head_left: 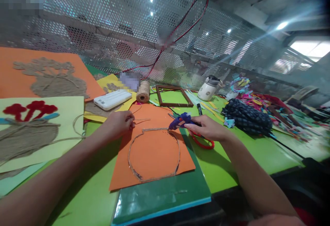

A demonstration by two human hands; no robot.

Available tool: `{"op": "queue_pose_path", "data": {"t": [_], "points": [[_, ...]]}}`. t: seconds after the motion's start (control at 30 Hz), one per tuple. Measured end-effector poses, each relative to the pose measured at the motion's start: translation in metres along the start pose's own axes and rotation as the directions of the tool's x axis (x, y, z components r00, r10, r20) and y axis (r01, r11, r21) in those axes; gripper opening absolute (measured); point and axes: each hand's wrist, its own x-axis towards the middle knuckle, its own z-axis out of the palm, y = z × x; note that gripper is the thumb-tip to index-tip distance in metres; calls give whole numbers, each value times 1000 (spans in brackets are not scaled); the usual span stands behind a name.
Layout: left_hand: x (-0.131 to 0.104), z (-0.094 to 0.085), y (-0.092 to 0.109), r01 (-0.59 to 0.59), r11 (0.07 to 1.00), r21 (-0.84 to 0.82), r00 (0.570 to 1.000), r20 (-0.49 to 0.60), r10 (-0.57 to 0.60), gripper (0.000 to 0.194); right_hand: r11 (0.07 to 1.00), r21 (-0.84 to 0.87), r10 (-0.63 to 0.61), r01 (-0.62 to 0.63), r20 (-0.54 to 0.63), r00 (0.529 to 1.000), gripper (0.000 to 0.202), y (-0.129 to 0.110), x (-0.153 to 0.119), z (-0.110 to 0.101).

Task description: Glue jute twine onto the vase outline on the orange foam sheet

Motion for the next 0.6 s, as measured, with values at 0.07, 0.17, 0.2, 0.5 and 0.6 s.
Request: {"op": "queue_pose_path", "data": {"t": [0.07,0.17,0.2,0.5,0.6], "points": [[1,1,-2,-10,1000,-9,1000,-11,10,15,1000,10,-3,3,-48,999,41,3,-3,-6],[1,1,-4,-36,999,3,999,-30,36,14,999,31,-5,10,-136,991,44,8,-7,-15],[1,1,-5,-47,999,14,998,-38,47,15,999,44,-9,16,-167,986,45,10,-8,-17],[-1,1,-7,-95,995,14,993,-72,96,19,974,-224,-105,-43,-605,789,37,50,32,-1],[-4,4,-2,-130,991,-37,989,-78,126,22,949,-290,-78,-122,-594,800,33,75,50,3]]}}
